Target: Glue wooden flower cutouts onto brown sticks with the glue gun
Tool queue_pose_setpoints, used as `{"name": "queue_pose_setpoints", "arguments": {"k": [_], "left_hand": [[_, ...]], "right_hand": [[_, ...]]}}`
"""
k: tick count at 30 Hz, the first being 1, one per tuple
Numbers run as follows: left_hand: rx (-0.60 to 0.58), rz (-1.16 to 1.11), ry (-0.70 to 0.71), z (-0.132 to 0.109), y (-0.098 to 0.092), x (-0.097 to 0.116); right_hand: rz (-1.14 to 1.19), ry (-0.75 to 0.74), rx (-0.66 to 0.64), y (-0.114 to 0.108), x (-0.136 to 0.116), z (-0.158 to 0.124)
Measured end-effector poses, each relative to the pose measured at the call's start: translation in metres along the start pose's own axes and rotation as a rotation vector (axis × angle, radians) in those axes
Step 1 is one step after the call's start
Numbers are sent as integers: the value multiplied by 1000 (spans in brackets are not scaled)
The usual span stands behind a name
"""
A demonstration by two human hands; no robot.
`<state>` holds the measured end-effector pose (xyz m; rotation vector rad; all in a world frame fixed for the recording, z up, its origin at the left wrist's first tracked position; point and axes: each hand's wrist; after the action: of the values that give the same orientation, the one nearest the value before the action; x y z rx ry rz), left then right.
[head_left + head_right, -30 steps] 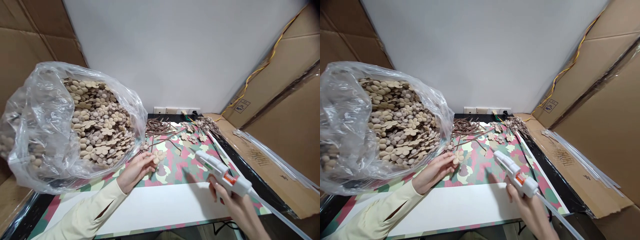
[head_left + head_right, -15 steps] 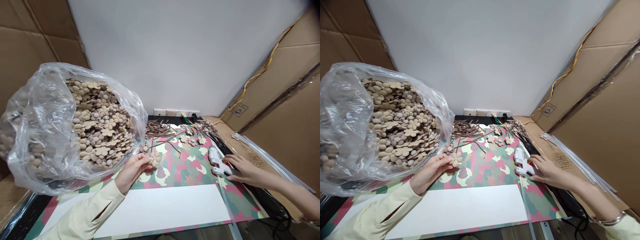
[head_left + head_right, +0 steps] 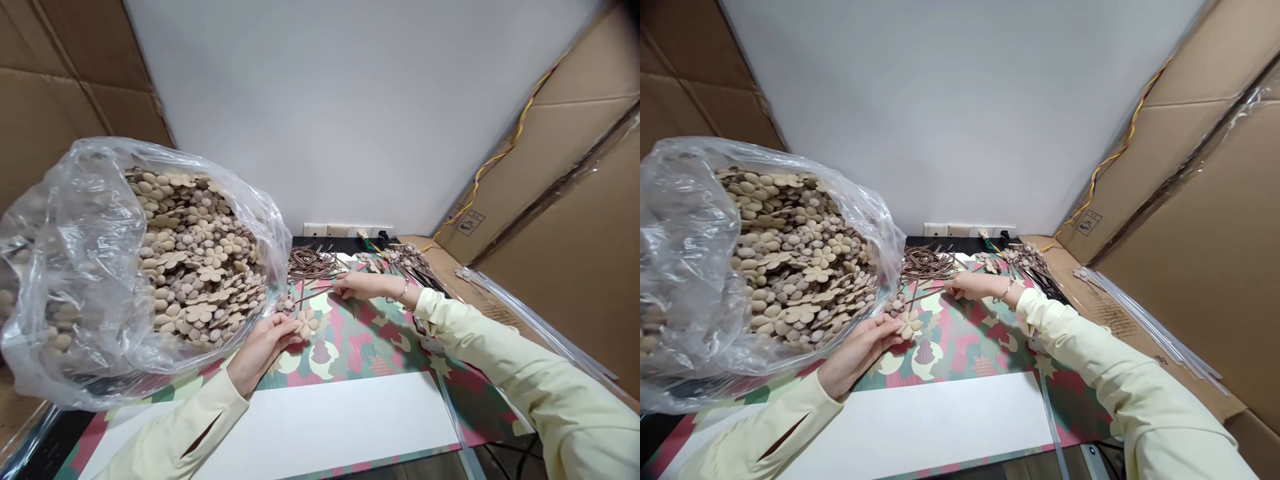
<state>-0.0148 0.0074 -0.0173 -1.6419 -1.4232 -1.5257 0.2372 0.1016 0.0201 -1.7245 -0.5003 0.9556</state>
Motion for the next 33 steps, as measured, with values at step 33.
{"name": "queue_pose_setpoints", "arguments": {"k": [33], "left_hand": [[-331,446,58,-15,26,3]], "right_hand": [[1095,82,-44,34,-73,-32]]}}
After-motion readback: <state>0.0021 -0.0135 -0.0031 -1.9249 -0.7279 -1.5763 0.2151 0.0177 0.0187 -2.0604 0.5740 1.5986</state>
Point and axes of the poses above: each hand's wrist, its own z-axis towards the middle knuckle, its own y-axis out of the palm, x = y × z, and after that the axes turned 7 degrees about z, right-handed
